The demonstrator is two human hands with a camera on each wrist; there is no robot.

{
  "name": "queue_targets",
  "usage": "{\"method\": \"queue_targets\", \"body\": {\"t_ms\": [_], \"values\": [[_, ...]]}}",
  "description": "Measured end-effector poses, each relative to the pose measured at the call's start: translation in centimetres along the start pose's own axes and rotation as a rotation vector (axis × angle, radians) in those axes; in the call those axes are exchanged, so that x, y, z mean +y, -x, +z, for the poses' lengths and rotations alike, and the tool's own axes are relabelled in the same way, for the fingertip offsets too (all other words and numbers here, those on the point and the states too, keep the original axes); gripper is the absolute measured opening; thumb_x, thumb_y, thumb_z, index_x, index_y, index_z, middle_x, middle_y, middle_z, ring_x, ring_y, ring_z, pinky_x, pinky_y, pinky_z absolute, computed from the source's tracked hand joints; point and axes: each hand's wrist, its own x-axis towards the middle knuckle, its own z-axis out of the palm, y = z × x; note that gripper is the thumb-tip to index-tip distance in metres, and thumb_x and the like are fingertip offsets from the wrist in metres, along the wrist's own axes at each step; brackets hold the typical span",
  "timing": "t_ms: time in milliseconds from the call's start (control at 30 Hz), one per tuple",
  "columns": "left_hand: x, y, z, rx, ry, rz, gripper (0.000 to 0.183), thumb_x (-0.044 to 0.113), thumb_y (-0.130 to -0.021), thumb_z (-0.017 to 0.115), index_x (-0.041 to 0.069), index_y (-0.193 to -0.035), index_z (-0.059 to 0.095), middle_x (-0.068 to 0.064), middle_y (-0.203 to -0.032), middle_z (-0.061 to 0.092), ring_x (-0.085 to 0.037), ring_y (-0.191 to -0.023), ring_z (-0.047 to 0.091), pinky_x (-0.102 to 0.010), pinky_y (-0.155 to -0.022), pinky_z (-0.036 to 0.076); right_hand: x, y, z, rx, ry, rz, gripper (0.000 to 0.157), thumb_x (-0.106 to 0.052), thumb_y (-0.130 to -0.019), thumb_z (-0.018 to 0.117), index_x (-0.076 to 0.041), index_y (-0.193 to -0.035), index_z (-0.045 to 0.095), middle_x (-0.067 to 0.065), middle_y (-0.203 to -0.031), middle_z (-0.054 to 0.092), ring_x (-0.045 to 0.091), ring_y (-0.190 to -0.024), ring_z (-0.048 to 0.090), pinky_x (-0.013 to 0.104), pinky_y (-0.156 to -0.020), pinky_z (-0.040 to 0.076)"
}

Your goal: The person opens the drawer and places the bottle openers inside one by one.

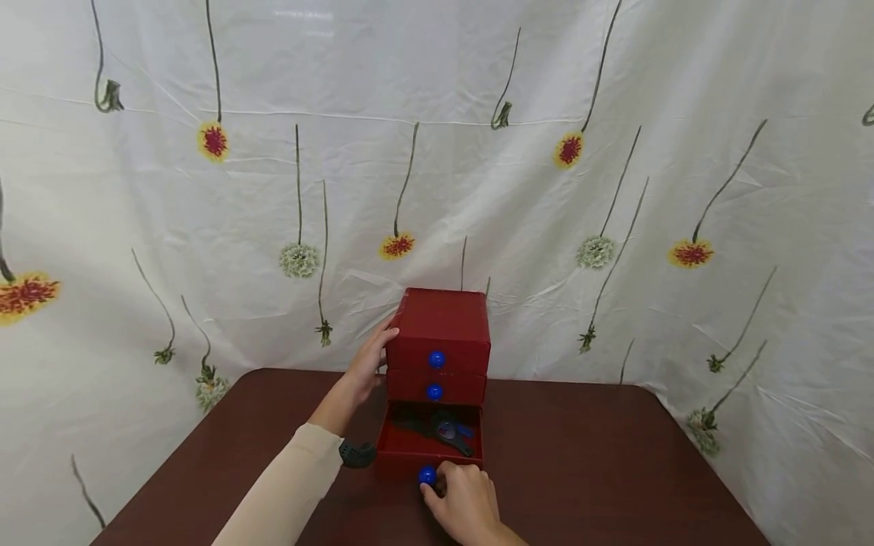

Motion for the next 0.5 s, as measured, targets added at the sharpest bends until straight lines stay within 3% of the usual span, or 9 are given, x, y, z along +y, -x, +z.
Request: {"method": "queue_targets", "body": {"t_ms": [167, 500], "values": [[0.1, -0.2, 0.2, -0.001, 0.009, -0.002, 0.070, 0.053, -0.102, 0.055, 0.033, -0.164, 0.029, -0.011, -0.166, 0.026, -0.045, -0.146, 0.029, -0.073, -0.103, 0.033, 0.2, -0.7, 0.2, 0.039, 0.049, -0.040, 0.022, -0.030, -0.085, 0.086, -0.015, -0.078, 0.072, -0.015, -0.064, 0.059, -0.005, -0.052, 0.048, 0.019, -0.046, 0.041], [0.3, 0.4, 1.1, 0.029, -0.003, -0.012, 0.070, 0.050, -0.103, 0.051, 0.031, -0.166, 0.026, -0.012, -0.168, 0.018, -0.045, -0.145, 0.028, -0.077, -0.101, 0.029, 0.3, -1.4, 0.8, 0.039, 0.107, -0.041, 0.028, -0.029, -0.086, 0.083, -0.020, -0.072, 0.060, -0.016, -0.056, 0.041, -0.004, -0.043, 0.035, 0.017, -0.039, 0.031]]}}
